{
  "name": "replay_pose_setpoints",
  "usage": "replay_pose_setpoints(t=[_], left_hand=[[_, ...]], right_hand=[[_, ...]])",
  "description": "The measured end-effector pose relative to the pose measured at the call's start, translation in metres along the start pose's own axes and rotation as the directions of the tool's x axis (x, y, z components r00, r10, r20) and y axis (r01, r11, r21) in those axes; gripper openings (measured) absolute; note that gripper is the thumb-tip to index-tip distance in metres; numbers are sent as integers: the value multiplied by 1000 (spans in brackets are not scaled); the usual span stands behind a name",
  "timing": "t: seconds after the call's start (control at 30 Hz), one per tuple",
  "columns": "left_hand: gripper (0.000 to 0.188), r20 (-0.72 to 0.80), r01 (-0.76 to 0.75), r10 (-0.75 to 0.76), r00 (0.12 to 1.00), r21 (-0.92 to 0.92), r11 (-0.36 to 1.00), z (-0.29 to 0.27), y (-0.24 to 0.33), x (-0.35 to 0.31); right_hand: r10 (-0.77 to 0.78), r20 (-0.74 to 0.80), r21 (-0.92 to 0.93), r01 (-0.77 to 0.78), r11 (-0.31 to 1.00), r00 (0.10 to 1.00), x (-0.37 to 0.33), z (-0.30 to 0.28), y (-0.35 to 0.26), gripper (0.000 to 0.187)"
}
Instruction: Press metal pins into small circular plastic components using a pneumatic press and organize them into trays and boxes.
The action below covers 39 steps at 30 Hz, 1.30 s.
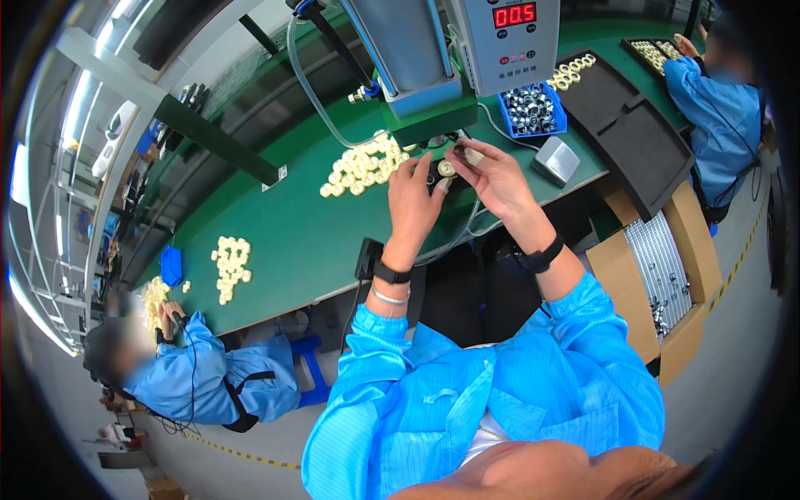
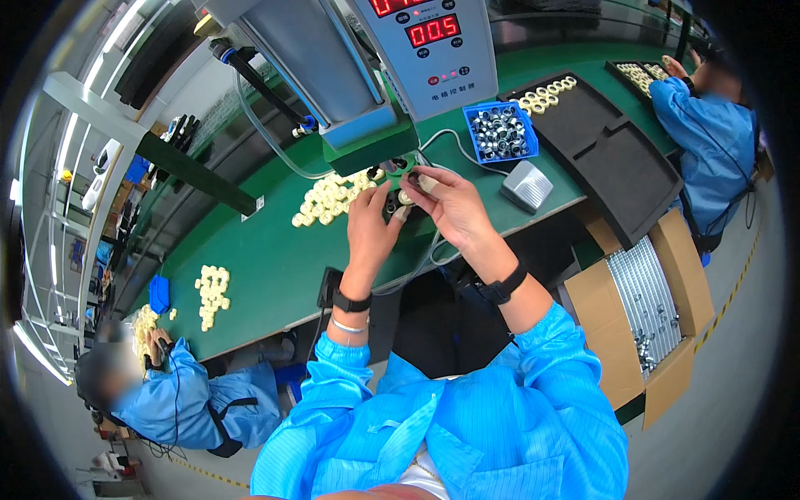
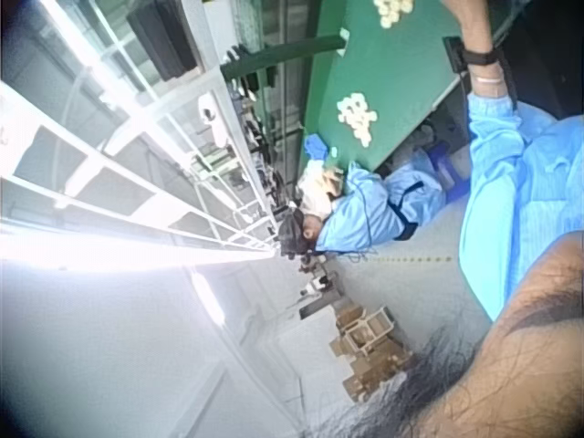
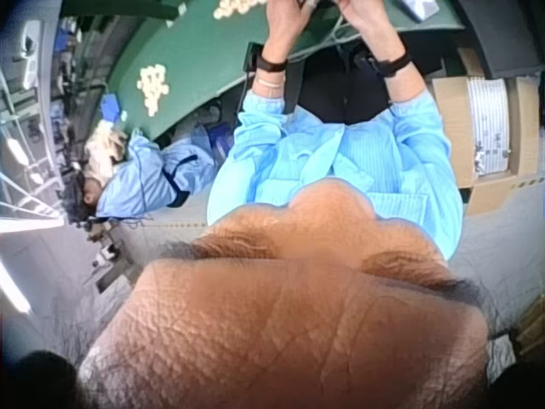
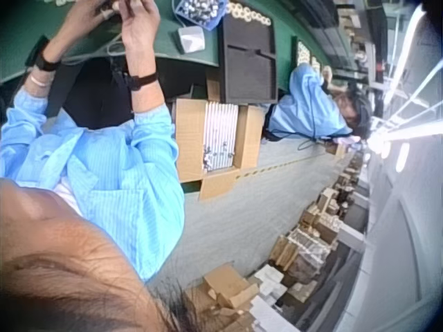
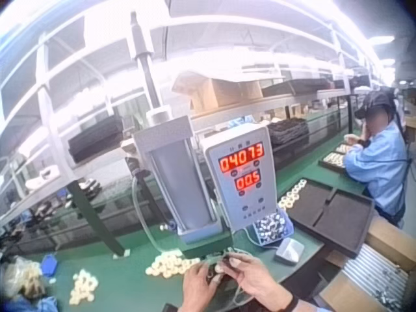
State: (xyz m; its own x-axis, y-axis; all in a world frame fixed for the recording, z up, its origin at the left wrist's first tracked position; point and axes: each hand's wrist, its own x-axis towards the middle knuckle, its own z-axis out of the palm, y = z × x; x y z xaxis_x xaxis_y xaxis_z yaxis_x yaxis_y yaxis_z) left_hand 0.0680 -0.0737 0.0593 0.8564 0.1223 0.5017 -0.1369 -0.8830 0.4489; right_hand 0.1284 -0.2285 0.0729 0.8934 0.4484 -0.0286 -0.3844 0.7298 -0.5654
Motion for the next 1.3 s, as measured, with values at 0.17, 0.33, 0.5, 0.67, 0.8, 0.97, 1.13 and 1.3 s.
replay_pose_setpoints(t=[0.17, 0.33, 0.5, 0.67, 0.8, 0.97, 1.13, 1.3], left_hand=[[53, -95, 49, -41, 995, 87, 995, -19, -8, -52], [48, -149, 111, -83, 985, 190, 976, -24, -40, -91], [39, -230, 149, -97, 968, 222, 964, -16, -56, -108], [32, -231, 100, -41, 972, 250, 963, -14, -47, -102], [32, -212, 106, -57, 976, 228, 968, -15, -45, -103], [32, -194, 100, -51, 980, 249, 963, -14, -46, -103], [30, -203, 96, -42, 978, 261, 960, -14, -43, -102], [29, -185, 87, -37, 982, 268, 960, -15, -42, -101]], right_hand=[[33, -15, 3, -33, 999, 999, 10, 23, 8, 21], [27, 7, 39, -27, 999, 1000, 11, 30, 6, 18], [43, 95, 60, -49, 997, 995, 3, 29, -2, 21], [37, 200, 127, -63, 990, 979, -2, 28, -1, 30], [57, 204, 144, -88, 986, 977, -7, 26, -2, 32], [89, 321, 265, -180, 947, 943, -9, 22, -5, 35], [86, 296, 284, -173, 943, 951, -12, 24, -2, 37], [58, 391, 299, -187, 936, 919, -18, 26, -7, 40]])
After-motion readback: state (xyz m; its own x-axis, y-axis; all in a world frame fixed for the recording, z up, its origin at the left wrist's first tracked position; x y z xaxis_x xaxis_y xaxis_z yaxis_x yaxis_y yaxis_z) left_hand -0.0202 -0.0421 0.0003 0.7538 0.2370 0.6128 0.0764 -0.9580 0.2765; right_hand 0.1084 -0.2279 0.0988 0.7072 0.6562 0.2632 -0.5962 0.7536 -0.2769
